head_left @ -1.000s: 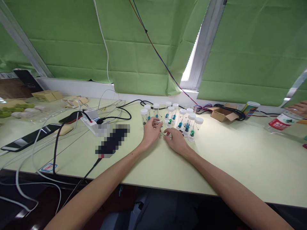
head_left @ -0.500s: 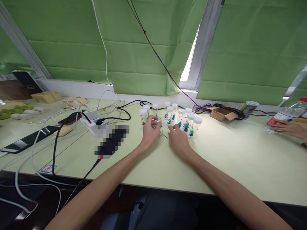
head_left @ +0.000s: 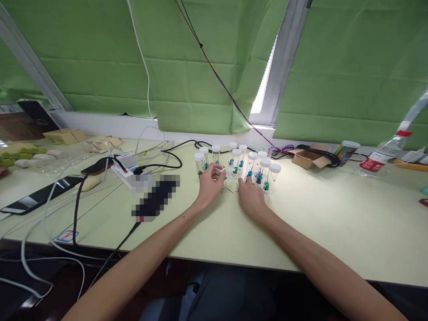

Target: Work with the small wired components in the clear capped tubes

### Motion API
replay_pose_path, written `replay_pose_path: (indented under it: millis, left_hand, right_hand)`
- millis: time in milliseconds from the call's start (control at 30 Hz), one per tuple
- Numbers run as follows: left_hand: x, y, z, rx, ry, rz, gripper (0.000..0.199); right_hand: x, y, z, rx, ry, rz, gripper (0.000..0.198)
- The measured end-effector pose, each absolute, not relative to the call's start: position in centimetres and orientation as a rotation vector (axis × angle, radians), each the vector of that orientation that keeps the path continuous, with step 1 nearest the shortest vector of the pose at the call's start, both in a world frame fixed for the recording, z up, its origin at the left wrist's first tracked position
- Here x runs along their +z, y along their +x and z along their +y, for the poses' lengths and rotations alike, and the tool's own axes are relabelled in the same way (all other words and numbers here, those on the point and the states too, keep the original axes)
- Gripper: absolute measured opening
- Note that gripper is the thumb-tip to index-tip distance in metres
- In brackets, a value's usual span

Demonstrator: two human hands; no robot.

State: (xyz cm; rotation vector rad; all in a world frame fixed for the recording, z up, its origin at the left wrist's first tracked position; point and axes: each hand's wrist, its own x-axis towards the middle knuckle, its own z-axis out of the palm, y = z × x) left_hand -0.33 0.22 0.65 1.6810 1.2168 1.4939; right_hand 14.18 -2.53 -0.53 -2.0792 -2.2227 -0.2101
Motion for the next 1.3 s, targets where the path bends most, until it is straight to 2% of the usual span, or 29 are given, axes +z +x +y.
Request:
replay_pose_path:
  millis: [533, 1300]
  left_hand:
    - [0.52, -0.41, 0.32, 1.468, 1.731, 1.222, 0.02]
    - [0.15, -0.46, 0.63, 1.425, 1.813, 1.182, 0.018]
  right_hand:
    - [0.09, 14.41, -2.39, -0.068, -2.054, -2.281, 0.035]
    - [-0.52, 14.38, -2.27, 0.118, -1.696, -2.287, 0.03]
